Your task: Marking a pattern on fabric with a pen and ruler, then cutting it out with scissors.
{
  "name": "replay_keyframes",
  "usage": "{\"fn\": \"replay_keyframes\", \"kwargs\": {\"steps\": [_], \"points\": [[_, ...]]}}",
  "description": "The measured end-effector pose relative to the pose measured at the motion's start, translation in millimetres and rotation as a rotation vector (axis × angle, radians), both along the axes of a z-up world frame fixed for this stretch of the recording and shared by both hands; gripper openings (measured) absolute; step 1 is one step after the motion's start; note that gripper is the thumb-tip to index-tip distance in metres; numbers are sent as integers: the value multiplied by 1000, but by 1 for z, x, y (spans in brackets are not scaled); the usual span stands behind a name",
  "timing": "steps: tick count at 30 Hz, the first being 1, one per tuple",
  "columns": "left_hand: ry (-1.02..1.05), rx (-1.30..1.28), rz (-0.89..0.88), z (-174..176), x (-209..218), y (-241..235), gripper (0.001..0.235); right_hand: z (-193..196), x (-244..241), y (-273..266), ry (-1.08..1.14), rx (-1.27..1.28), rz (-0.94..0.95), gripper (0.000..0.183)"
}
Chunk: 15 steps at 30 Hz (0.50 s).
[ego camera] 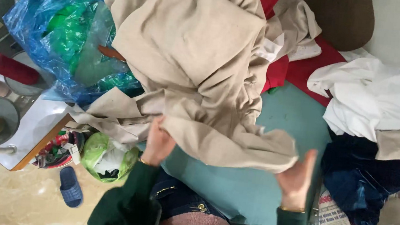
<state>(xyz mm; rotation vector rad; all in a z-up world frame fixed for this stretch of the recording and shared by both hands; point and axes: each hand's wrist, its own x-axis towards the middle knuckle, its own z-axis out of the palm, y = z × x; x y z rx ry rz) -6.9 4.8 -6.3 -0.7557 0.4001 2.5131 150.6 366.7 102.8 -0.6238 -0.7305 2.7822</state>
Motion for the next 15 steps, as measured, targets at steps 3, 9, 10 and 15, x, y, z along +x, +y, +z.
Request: {"fn": "replay_keyframes", "kwargs": {"steps": [3,9,10,15], "points": [[-98,-54,-91,-8,28,8,44,-28,5,-20,-430,178,68,80],[-22,-356,-415,11,38,26,71,-76,-13,31,-500,1785,169,51],[58,-486,-496,0,33,30,78,-77,-32,34,-467,1771,174,47],[131,-631,-641,2,7,58,114,-99,-154,24,-323,1688,192,52]]}}
